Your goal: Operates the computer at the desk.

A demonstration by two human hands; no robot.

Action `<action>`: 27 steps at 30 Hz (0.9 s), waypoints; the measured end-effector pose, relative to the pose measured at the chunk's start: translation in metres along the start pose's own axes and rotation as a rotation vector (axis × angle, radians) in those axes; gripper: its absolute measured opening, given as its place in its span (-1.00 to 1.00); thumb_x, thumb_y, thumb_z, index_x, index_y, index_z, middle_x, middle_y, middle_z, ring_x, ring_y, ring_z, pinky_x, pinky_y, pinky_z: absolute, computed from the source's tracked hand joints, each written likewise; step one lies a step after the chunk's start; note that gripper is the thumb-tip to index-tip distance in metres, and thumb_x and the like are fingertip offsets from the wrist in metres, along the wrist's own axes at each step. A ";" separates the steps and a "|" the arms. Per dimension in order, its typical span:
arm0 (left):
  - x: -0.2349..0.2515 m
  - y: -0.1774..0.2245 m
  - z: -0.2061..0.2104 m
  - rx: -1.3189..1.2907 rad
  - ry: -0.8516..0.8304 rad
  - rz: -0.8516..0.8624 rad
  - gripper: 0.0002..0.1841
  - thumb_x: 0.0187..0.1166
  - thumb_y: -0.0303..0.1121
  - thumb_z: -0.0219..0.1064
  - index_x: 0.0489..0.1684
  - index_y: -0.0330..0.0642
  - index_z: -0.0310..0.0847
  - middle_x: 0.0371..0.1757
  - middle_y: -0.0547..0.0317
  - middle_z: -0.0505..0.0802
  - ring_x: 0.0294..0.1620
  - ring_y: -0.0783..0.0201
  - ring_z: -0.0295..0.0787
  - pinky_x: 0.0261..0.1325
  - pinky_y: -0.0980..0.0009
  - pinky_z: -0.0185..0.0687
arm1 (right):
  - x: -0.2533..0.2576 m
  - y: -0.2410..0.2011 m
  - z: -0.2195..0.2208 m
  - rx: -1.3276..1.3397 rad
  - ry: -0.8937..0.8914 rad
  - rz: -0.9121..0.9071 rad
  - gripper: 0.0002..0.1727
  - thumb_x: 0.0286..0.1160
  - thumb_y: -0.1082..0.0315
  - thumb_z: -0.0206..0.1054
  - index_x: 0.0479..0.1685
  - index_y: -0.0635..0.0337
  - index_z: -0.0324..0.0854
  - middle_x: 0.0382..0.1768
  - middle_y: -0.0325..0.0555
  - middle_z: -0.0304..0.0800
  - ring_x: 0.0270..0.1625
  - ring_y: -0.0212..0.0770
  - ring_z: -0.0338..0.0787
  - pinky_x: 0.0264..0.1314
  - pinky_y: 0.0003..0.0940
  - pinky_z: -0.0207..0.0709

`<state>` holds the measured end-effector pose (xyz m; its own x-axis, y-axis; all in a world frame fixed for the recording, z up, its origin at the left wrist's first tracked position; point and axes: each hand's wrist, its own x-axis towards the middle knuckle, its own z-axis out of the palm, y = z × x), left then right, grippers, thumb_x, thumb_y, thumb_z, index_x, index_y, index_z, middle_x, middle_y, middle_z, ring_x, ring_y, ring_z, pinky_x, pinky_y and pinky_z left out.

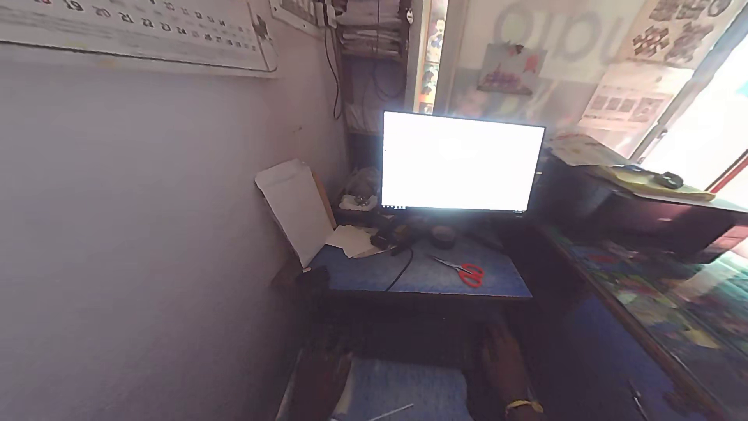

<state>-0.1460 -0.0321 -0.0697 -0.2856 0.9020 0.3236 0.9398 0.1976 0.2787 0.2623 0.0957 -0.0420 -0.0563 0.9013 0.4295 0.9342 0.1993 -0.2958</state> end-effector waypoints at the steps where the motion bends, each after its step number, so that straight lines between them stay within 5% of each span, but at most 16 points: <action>1: 0.000 -0.001 0.002 -0.006 0.013 0.005 -0.39 0.71 0.25 -0.06 0.48 0.18 0.68 0.76 -0.11 0.43 0.76 -0.23 0.30 0.75 -0.26 0.11 | 0.000 0.000 0.000 0.000 -0.001 0.002 -0.42 0.51 0.14 0.24 0.51 0.19 0.62 0.58 0.23 0.55 0.59 0.30 0.57 0.63 0.21 0.42; 4: 0.003 -0.003 0.003 0.004 0.016 0.018 -0.43 0.69 0.26 -0.07 0.54 0.37 0.61 0.81 -0.05 0.37 0.79 -0.20 0.25 0.73 -0.24 0.15 | 0.001 -0.002 -0.004 -0.004 -0.043 0.022 -0.40 0.48 0.15 0.31 0.53 0.19 0.60 0.61 0.24 0.51 0.62 0.29 0.53 0.66 0.19 0.39; 14: 0.006 -0.002 0.006 0.059 -0.007 0.029 -0.38 0.72 0.24 -0.16 0.58 0.29 0.58 0.79 -0.07 0.40 0.79 -0.19 0.26 0.77 -0.23 0.06 | -0.001 0.002 -0.001 -0.051 -0.063 0.027 -0.42 0.43 0.13 0.31 0.46 0.16 0.66 0.58 0.29 0.53 0.59 0.32 0.56 0.61 0.20 0.43; 19: 0.007 0.001 0.004 0.077 -0.037 -0.028 -0.36 0.73 0.18 -0.11 0.57 0.05 0.59 0.80 -0.13 0.37 0.81 -0.20 0.20 0.80 -0.18 0.06 | -0.002 0.002 -0.002 -0.050 -0.066 0.036 -0.42 0.42 0.13 0.30 0.45 0.16 0.67 0.58 0.30 0.52 0.59 0.33 0.55 0.61 0.21 0.43; 27: 0.015 0.014 -0.019 0.011 -0.089 -0.230 -0.44 0.78 0.03 0.03 0.54 -0.13 0.58 0.73 -0.18 0.46 0.72 -0.16 0.38 0.69 -0.12 0.31 | 0.001 0.006 0.002 -0.051 -0.044 0.051 -0.42 0.40 0.12 0.32 0.44 0.16 0.69 0.58 0.31 0.52 0.57 0.35 0.57 0.59 0.22 0.44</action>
<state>-0.1404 -0.0225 -0.0438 -0.4753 0.8630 0.1714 0.8541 0.4058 0.3255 0.2673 0.0983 -0.0448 -0.0222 0.9262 0.3765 0.9530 0.1335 -0.2722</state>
